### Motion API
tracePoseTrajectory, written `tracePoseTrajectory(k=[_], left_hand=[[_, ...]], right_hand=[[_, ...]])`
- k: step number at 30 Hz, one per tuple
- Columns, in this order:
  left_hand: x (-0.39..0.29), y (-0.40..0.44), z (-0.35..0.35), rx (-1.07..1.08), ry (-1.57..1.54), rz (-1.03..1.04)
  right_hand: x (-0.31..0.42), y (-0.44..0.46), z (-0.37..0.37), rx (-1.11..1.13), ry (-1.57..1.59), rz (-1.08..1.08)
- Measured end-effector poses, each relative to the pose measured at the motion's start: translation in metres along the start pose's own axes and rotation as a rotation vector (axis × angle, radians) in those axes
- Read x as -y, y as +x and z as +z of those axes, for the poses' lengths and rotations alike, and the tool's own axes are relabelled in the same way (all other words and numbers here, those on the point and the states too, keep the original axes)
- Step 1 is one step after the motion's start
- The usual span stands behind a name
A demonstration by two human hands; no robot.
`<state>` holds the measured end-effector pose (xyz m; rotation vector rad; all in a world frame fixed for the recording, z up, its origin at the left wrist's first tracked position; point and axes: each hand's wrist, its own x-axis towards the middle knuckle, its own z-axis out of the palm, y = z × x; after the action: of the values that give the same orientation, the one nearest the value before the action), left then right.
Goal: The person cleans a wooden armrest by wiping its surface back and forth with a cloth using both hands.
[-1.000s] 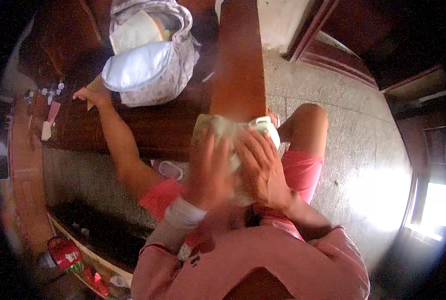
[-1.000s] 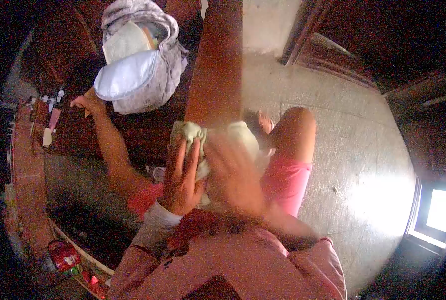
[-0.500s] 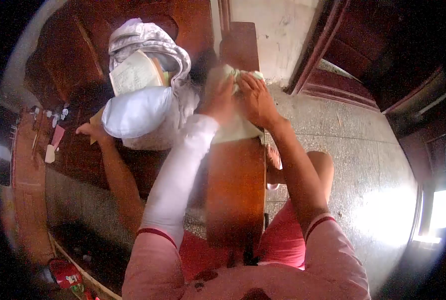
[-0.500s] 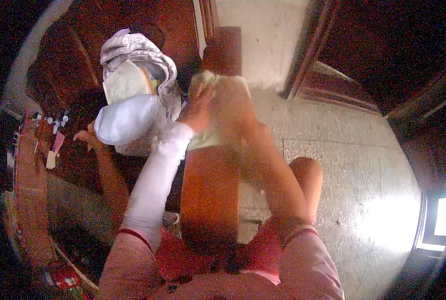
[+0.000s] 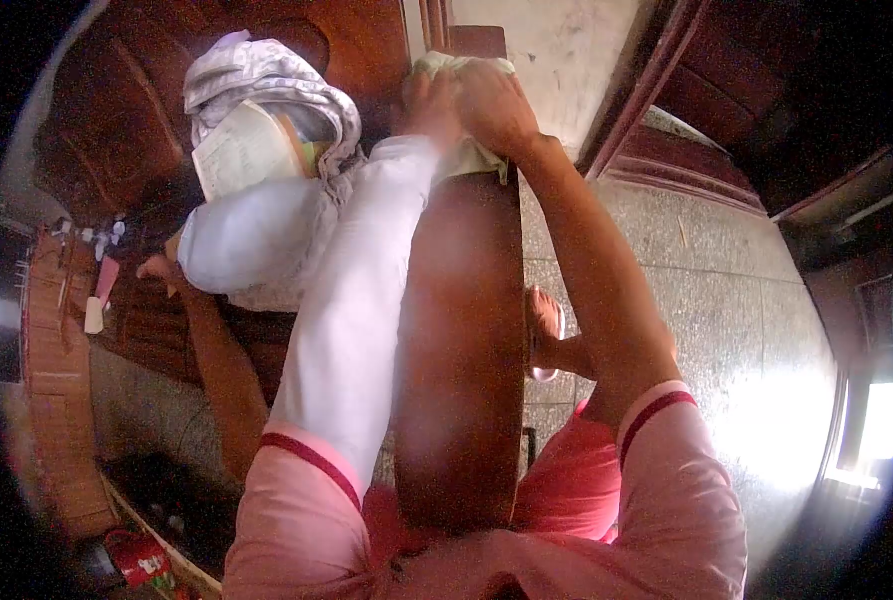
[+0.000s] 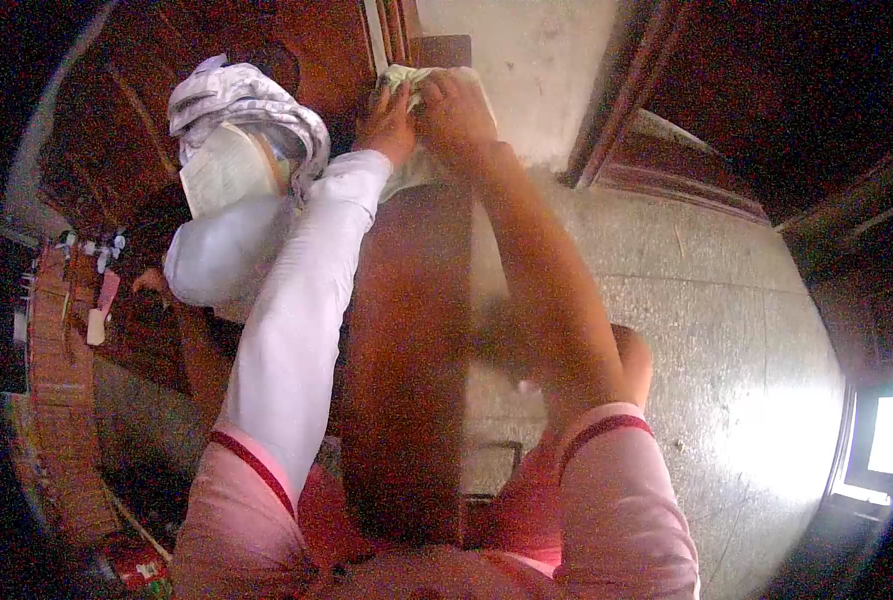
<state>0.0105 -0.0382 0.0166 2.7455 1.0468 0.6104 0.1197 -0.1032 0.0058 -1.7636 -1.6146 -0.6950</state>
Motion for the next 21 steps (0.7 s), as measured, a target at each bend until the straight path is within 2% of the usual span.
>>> tracePoseTrajectory(k=[1,3,4,6,8,10,11,13,15,17,21], left_hand=[[0.003,0.000,0.003,-0.021,0.002,0.031],[0.006,-0.005,-0.001,-0.058,0.006,0.090],[0.004,-0.019,-0.009,-0.030,-0.117,0.105],[-0.003,-0.051,-0.029,0.026,-0.363,0.142],[0.026,-0.078,0.004,-0.042,-0.110,0.300],[-0.005,-0.141,-0.055,0.105,-0.292,0.138],[0.006,-0.163,-0.047,-0.002,-0.268,0.252],[-0.008,-0.219,-0.083,0.075,-0.275,0.197],[-0.028,-0.272,-0.124,0.148,-0.332,0.148],[-0.039,-0.322,-0.144,0.203,-0.452,0.033],[-0.051,-0.414,-0.146,-0.016,-0.472,0.139]], right_hand=[[0.003,0.001,-0.002,-0.011,-0.010,0.020],[0.012,-0.003,-0.008,0.116,-0.085,0.017],[0.018,-0.008,-0.010,0.184,-0.121,0.015],[0.034,-0.027,-0.025,0.150,-0.081,-0.013],[0.071,-0.052,-0.070,0.106,-0.079,-0.117],[0.104,-0.069,-0.103,0.516,0.121,0.114],[0.120,-0.072,-0.121,0.712,0.217,0.230],[0.173,-0.074,-0.190,0.898,0.106,0.229],[0.196,-0.107,-0.222,0.809,0.301,0.255],[0.217,-0.154,-0.228,0.210,0.356,0.039],[0.266,-0.202,-0.268,0.432,0.358,0.030]])
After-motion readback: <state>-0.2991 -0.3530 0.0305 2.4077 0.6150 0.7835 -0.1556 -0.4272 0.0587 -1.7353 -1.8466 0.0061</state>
